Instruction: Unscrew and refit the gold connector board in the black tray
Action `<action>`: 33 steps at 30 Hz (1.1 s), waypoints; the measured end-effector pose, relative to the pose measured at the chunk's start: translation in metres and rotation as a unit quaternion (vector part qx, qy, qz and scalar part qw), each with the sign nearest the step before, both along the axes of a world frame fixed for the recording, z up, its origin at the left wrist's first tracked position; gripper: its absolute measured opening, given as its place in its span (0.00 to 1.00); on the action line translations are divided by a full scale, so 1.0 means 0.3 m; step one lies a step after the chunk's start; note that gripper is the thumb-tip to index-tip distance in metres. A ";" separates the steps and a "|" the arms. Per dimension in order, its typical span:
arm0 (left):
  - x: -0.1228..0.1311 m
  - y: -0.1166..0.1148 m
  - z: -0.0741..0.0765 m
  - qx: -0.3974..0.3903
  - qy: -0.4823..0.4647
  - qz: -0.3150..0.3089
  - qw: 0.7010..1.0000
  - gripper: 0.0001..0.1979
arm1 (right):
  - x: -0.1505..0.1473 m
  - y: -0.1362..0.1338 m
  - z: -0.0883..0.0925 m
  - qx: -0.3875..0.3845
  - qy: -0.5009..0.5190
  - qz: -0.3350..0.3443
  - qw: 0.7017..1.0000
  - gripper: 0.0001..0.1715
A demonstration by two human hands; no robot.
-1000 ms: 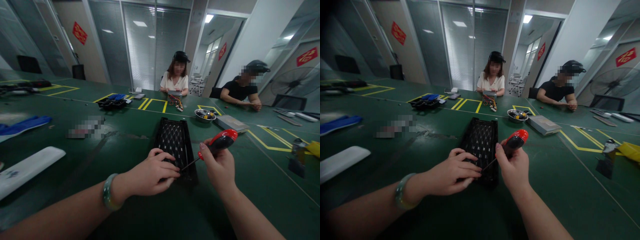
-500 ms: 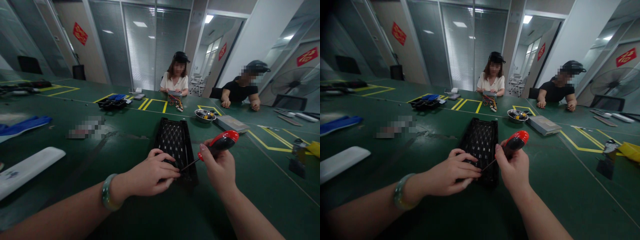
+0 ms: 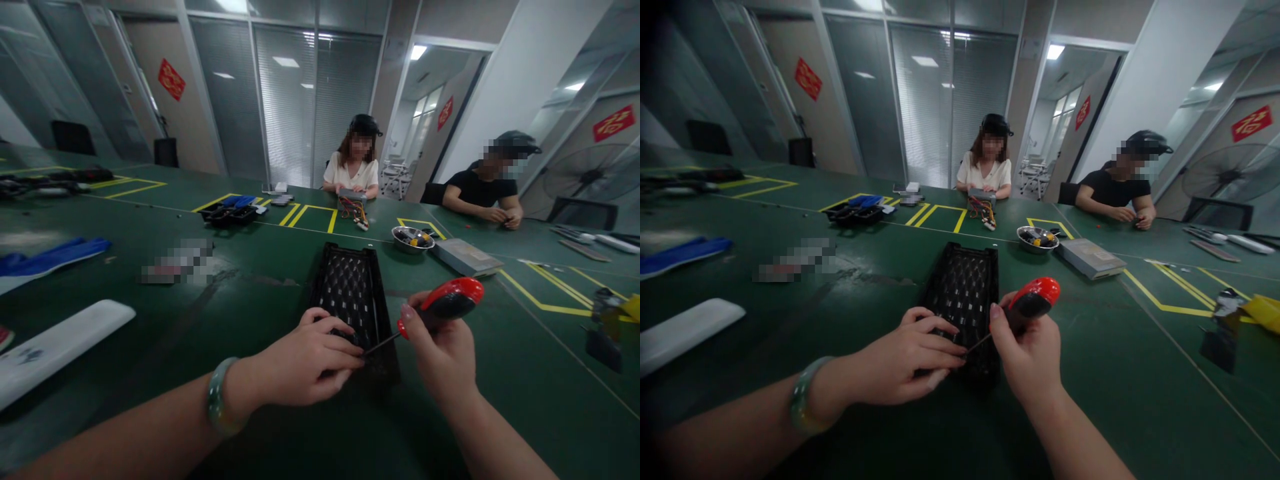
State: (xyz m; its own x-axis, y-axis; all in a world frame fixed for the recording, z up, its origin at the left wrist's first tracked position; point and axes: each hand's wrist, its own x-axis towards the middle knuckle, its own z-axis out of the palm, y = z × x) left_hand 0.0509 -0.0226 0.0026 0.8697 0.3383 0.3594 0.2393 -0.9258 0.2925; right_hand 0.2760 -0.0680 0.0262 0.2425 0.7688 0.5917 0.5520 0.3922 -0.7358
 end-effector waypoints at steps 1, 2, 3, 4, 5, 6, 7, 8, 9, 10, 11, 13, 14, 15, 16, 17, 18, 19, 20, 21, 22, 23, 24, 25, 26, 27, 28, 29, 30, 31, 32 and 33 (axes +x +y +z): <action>0.000 -0.001 0.000 -0.001 -0.004 0.002 1.000 0.15 | -0.001 -0.001 0.003 -0.006 0.000 0.010 1.000 0.10; 0.001 -0.001 0.001 -0.002 -0.007 0.003 1.000 0.15 | -0.002 -0.003 0.007 -0.014 0.002 0.024 1.000 0.09; 0.001 -0.002 0.002 -0.003 -0.009 0.003 1.000 0.15 | -0.003 -0.005 0.012 -0.025 0.006 0.042 0.999 0.09; 0.001 -0.003 0.004 -0.004 -0.012 0.004 1.000 0.15 | -0.004 -0.006 0.017 -0.036 0.012 0.061 0.997 0.09; 0.001 -0.003 0.005 -0.005 -0.013 0.004 1.000 0.15 | -0.006 -0.008 0.022 -0.045 0.019 0.078 0.996 0.09; 0.001 -0.003 0.007 -0.005 -0.013 0.003 1.000 0.15 | -0.008 -0.009 0.027 -0.050 0.025 0.090 0.994 0.09; 0.000 -0.004 0.008 -0.007 -0.012 0.001 1.000 0.15 | -0.010 -0.009 0.032 -0.053 0.032 0.099 0.993 0.10; 0.000 -0.004 0.009 -0.008 -0.011 0.000 1.000 0.15 | -0.012 -0.008 0.036 -0.055 0.040 0.105 0.992 0.11; -0.001 -0.005 0.011 -0.010 -0.010 0.000 1.000 0.15 | -0.015 -0.008 0.038 -0.058 0.051 0.110 0.991 0.12; -0.001 -0.005 0.013 -0.010 -0.010 0.000 1.000 0.15 | -0.017 -0.007 0.039 -0.060 0.065 0.115 0.989 0.15; -0.002 -0.006 0.015 -0.010 -0.011 0.002 1.000 0.15 | -0.019 -0.006 0.039 -0.063 0.081 0.120 0.987 0.20; -0.003 -0.006 0.022 -0.009 -0.010 0.002 1.000 0.15 | -0.023 -0.005 0.035 -0.060 0.108 0.126 0.984 0.30; -0.004 -0.007 0.026 -0.007 -0.011 0.000 1.000 0.16 | -0.025 -0.006 0.032 -0.054 0.114 0.127 0.984 0.32; -0.004 -0.007 0.030 -0.007 -0.012 -0.002 1.000 0.16 | -0.026 -0.007 0.027 -0.045 0.115 0.129 0.984 0.32; -0.005 -0.008 0.035 -0.008 -0.013 -0.003 1.000 0.16 | -0.027 -0.009 0.022 -0.036 0.111 0.134 0.984 0.31; -0.006 -0.008 0.040 -0.009 -0.011 -0.006 1.000 0.16 | -0.028 -0.010 0.016 -0.030 0.104 0.141 0.984 0.28; -0.006 -0.009 0.046 -0.011 -0.010 -0.006 1.000 0.15 | -0.027 -0.011 0.010 -0.024 0.096 0.146 0.984 0.26; -0.007 -0.011 0.051 -0.014 -0.006 -0.006 1.000 0.15 | -0.025 -0.011 0.004 -0.019 0.084 0.149 0.985 0.26; -0.007 -0.012 0.056 -0.017 -0.002 -0.006 1.000 0.15 | -0.022 -0.011 -0.002 -0.016 0.069 0.149 0.986 0.25; -0.008 -0.014 0.060 -0.020 -0.001 -0.006 1.000 0.15 | -0.018 -0.010 -0.008 -0.015 0.054 0.147 0.987 0.24; -0.008 -0.015 0.063 -0.023 -0.002 -0.007 1.000 0.15 | -0.013 -0.008 -0.014 -0.013 0.041 0.146 0.988 0.23; -0.009 -0.017 0.065 -0.024 -0.005 -0.008 1.000 0.15 | -0.008 -0.005 -0.020 -0.011 0.031 0.146 0.989 0.22; -0.009 -0.018 0.066 -0.025 -0.008 -0.008 1.000 0.15 | -0.002 -0.002 -0.026 -0.010 0.026 0.147 0.989 0.21; -0.009 -0.019 0.067 -0.024 -0.011 -0.008 1.000 0.15 | 0.004 0.002 -0.032 -0.011 0.024 0.151 0.988 0.22; -0.009 -0.019 0.067 -0.024 -0.013 -0.008 1.000 0.15 | 0.009 0.006 -0.038 -0.010 0.026 0.152 0.988 0.23; -0.008 -0.019 0.067 -0.022 -0.014 -0.009 1.000 0.15 | 0.014 0.010 -0.042 -0.008 0.028 0.147 0.989 0.25; -0.007 -0.019 0.068 -0.021 -0.015 -0.009 1.000 0.15 | 0.017 0.014 -0.045 -0.006 0.029 0.138 0.990 0.27; -0.006 -0.018 0.068 -0.019 -0.015 -0.008 1.000 0.15 | 0.020 0.017 -0.046 -0.006 0.029 0.124 0.992 0.28; -0.006 -0.017 0.068 -0.017 -0.016 -0.009 1.000 0.15 | 0.021 0.018 -0.045 -0.007 0.030 0.111 0.993 0.28; -0.005 -0.016 0.067 -0.015 -0.016 -0.009 1.000 0.15 | 0.021 0.019 -0.042 -0.011 0.033 0.100 0.994 0.29; -0.005 -0.015 0.066 -0.014 -0.016 -0.009 1.000 0.15 | 0.019 0.018 -0.039 -0.017 0.040 0.093 0.995 0.29; -0.006 -0.013 0.064 -0.013 -0.016 -0.009 1.000 0.15 | 0.016 0.016 -0.035 -0.025 0.051 0.091 0.994 0.31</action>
State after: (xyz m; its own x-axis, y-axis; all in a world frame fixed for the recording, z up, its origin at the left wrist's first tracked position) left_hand 0.0492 -0.0266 0.0218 0.8637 0.3330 0.3784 0.2137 -0.9218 0.3236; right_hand 0.2808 -0.0633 0.0158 0.1532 0.8329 0.5318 0.3972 0.4409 -0.8049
